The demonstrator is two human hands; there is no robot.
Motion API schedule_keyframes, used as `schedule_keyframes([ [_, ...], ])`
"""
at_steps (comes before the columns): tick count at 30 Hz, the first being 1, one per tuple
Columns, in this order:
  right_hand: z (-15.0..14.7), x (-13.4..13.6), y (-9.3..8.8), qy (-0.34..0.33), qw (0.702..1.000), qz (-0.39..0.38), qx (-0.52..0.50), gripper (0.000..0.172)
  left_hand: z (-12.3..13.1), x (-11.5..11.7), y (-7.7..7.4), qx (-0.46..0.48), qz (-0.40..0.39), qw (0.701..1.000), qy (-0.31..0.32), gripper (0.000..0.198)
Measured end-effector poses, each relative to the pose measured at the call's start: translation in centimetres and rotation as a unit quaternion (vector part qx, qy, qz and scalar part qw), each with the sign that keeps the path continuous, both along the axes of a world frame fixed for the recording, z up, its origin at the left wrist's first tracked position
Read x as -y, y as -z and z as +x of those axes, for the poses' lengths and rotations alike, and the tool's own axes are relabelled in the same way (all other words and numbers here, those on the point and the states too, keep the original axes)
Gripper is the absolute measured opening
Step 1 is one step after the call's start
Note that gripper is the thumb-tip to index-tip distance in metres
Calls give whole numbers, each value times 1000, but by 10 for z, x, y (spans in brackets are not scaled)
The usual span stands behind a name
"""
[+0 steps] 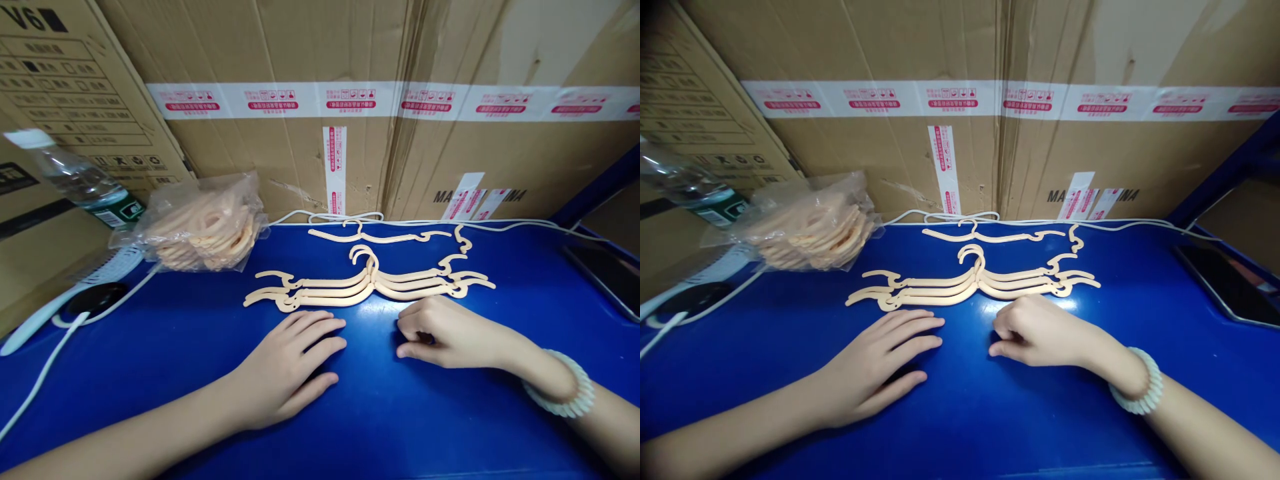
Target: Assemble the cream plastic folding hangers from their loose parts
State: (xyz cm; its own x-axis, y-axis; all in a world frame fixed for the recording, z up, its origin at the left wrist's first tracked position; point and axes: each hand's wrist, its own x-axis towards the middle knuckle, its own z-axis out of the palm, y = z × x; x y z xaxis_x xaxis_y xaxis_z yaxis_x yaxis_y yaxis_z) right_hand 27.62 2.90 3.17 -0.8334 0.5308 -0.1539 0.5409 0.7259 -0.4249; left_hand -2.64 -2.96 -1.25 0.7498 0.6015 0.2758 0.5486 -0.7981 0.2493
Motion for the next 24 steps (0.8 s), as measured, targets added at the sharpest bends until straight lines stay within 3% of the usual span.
schedule_keyframes([
  [7,-1,0,-4,37,999,-26,-11,6,1,0,-2,3,4,1000,-1,33],
  [20,-3,5,0,11,1000,9,-11,30,0,-1,-1,6,1,1000,0,32],
  [24,-4,4,3,32,999,9,-28,30,0,-2,-1,14,3,1000,-2,32],
])
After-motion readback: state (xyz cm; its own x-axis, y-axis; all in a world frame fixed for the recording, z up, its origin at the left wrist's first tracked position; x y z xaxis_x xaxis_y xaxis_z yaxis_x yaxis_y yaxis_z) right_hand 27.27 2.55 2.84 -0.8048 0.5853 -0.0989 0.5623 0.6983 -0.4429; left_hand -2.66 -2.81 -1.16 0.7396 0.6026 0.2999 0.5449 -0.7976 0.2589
